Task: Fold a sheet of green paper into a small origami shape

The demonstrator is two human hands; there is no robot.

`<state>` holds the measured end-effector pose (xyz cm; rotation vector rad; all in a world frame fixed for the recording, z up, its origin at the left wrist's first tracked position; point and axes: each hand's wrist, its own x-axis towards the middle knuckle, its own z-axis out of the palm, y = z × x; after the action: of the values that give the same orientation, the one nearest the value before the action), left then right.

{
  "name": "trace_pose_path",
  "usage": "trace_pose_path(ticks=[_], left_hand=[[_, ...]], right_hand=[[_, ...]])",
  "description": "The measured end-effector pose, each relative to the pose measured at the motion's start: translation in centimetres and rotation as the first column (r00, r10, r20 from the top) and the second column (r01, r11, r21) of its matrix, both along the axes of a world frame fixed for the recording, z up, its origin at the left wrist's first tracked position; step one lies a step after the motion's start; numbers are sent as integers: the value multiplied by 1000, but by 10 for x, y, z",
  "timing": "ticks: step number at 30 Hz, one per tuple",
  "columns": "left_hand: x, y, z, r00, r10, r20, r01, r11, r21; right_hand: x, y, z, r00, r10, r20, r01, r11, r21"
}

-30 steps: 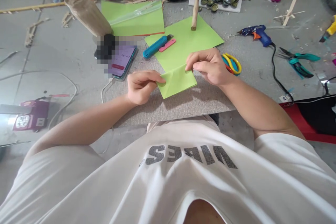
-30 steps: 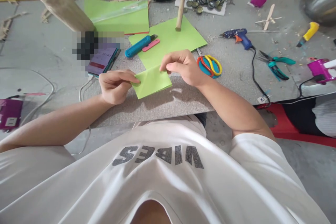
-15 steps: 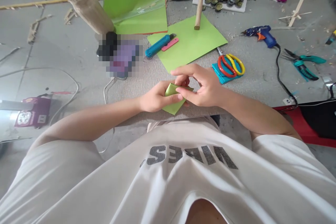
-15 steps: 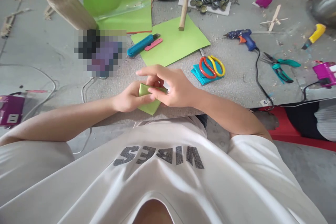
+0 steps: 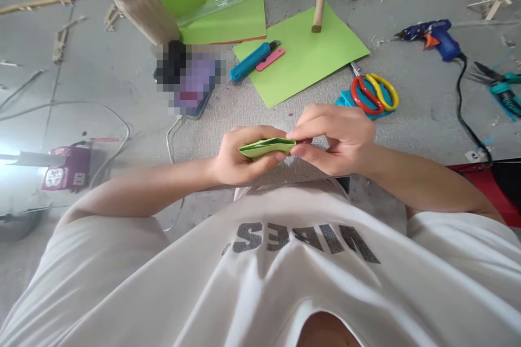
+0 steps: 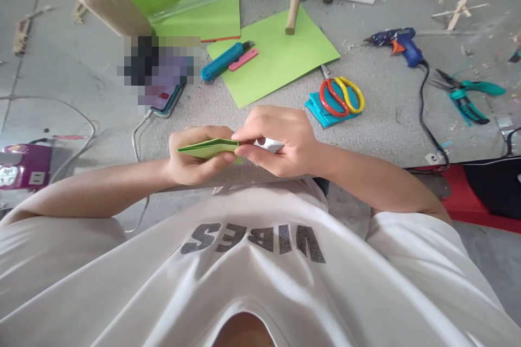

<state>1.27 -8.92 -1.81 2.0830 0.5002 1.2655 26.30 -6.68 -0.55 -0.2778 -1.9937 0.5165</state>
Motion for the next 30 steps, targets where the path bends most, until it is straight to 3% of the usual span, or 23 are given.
trace_pose_path(ticks=[14, 30], left_hand=[[0, -3, 4, 995, 88, -51, -78, 983, 165], [-2, -4, 2, 996, 64, -61, -54, 988, 146]], right_hand=[[1, 0, 3, 1000, 16, 27, -16, 1000, 5], [9, 4, 9, 989, 83, 123, -80, 996, -32]])
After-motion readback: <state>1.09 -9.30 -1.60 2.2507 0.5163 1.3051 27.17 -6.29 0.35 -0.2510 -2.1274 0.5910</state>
